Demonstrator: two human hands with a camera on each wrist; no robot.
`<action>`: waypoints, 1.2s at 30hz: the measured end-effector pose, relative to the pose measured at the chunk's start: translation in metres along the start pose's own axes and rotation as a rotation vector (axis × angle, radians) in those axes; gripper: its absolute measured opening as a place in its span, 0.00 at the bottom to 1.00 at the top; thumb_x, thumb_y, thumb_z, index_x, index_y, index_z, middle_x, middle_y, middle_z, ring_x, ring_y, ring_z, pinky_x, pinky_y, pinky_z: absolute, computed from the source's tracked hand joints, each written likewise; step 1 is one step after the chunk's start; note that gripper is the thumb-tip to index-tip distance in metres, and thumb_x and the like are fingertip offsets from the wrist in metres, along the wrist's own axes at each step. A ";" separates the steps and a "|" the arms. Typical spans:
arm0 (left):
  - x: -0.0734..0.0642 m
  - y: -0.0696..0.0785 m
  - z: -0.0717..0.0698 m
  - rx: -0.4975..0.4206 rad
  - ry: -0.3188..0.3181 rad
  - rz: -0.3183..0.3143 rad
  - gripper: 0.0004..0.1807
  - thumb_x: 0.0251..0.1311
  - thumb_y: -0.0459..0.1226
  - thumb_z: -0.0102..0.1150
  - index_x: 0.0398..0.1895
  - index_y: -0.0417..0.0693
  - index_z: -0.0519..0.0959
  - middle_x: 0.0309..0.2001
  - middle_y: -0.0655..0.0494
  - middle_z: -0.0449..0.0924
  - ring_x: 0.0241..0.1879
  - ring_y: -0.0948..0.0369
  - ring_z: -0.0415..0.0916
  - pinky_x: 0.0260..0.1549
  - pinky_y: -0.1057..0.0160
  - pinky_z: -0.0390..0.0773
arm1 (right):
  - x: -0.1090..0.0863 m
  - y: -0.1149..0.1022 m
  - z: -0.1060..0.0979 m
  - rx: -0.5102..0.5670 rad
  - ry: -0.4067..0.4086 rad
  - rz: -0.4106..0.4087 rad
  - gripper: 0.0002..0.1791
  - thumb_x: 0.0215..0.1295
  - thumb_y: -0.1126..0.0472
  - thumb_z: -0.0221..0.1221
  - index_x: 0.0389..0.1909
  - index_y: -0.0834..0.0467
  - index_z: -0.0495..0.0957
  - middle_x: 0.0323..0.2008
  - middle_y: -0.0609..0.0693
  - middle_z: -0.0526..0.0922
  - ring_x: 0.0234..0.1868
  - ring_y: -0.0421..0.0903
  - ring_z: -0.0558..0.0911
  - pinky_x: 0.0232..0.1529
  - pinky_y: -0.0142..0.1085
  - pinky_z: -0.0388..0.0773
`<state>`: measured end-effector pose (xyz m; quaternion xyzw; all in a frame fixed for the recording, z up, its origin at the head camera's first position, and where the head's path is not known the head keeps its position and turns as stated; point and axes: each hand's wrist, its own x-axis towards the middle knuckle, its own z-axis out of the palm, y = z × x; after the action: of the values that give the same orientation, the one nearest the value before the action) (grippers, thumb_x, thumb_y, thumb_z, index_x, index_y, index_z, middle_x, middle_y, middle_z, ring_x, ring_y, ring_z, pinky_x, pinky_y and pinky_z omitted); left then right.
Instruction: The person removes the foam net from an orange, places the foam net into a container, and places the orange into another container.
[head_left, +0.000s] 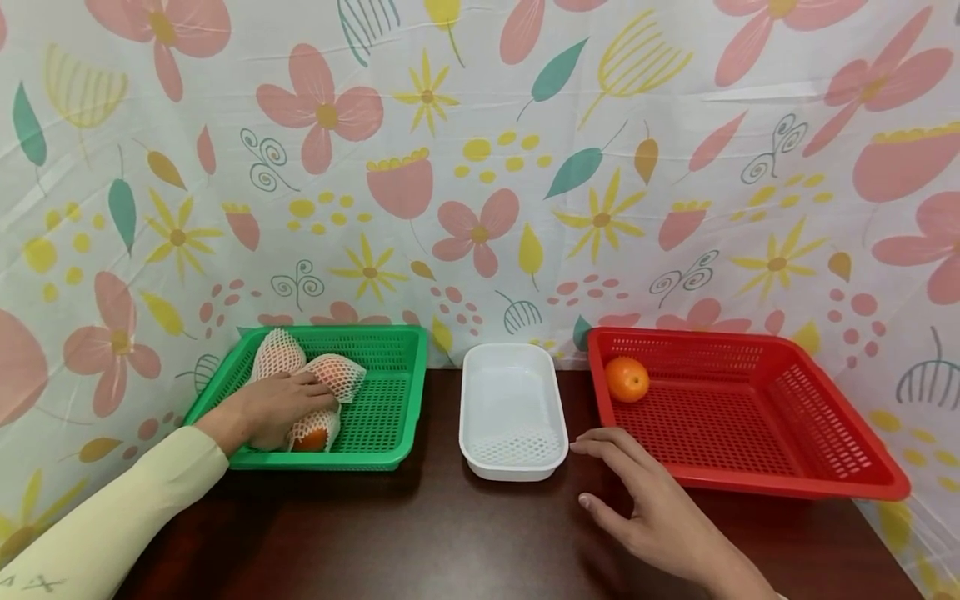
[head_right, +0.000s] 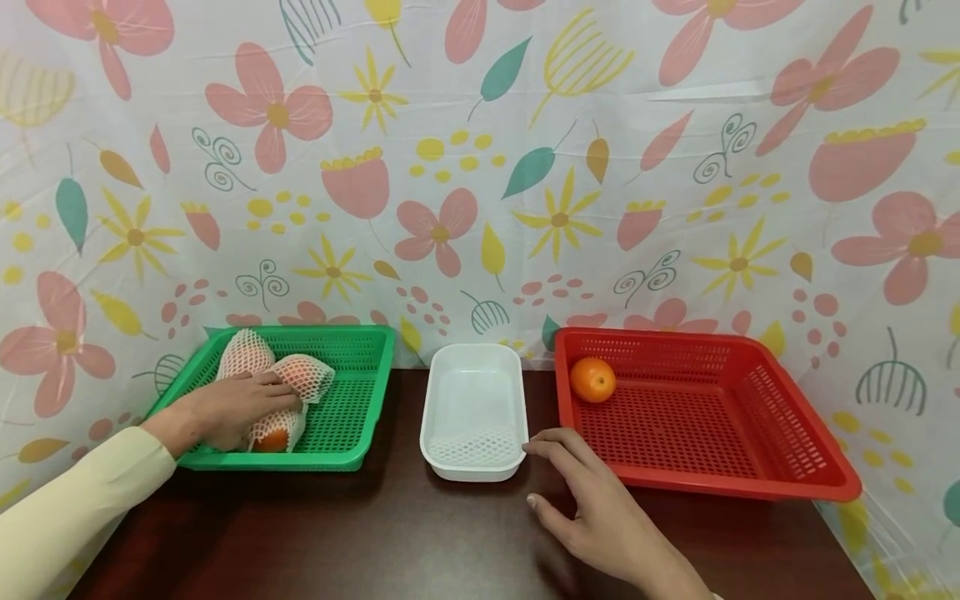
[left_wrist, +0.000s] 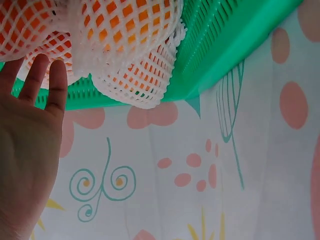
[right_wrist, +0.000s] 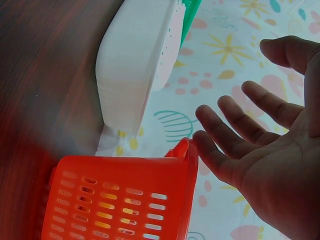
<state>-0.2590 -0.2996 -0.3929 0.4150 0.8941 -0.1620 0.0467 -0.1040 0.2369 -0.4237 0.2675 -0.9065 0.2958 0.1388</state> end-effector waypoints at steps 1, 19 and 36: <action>-0.001 0.000 0.001 -0.007 -0.002 -0.004 0.41 0.50 0.26 0.77 0.71 0.52 0.76 0.69 0.50 0.77 0.69 0.44 0.71 0.64 0.37 0.75 | 0.000 0.000 0.000 0.000 -0.003 0.007 0.35 0.61 0.57 0.77 0.66 0.36 0.73 0.63 0.35 0.73 0.61 0.33 0.76 0.63 0.21 0.70; -0.010 -0.013 -0.002 -0.384 0.060 -0.084 0.45 0.49 0.38 0.82 0.73 0.48 0.73 0.70 0.53 0.75 0.73 0.42 0.67 0.65 0.37 0.73 | 0.000 0.000 -0.002 0.003 0.008 -0.003 0.35 0.60 0.59 0.77 0.66 0.37 0.74 0.64 0.36 0.74 0.61 0.35 0.76 0.64 0.20 0.68; -0.016 -0.014 -0.003 -0.619 0.117 -0.206 0.40 0.48 0.40 0.74 0.70 0.53 0.74 0.67 0.53 0.73 0.68 0.47 0.63 0.54 0.45 0.75 | 0.001 0.000 -0.003 0.003 0.006 0.001 0.35 0.60 0.59 0.77 0.66 0.38 0.74 0.63 0.36 0.74 0.61 0.34 0.76 0.63 0.19 0.68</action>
<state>-0.2594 -0.3185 -0.3831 0.2971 0.9393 0.1377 0.1027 -0.1047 0.2384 -0.4215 0.2662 -0.9058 0.2979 0.1409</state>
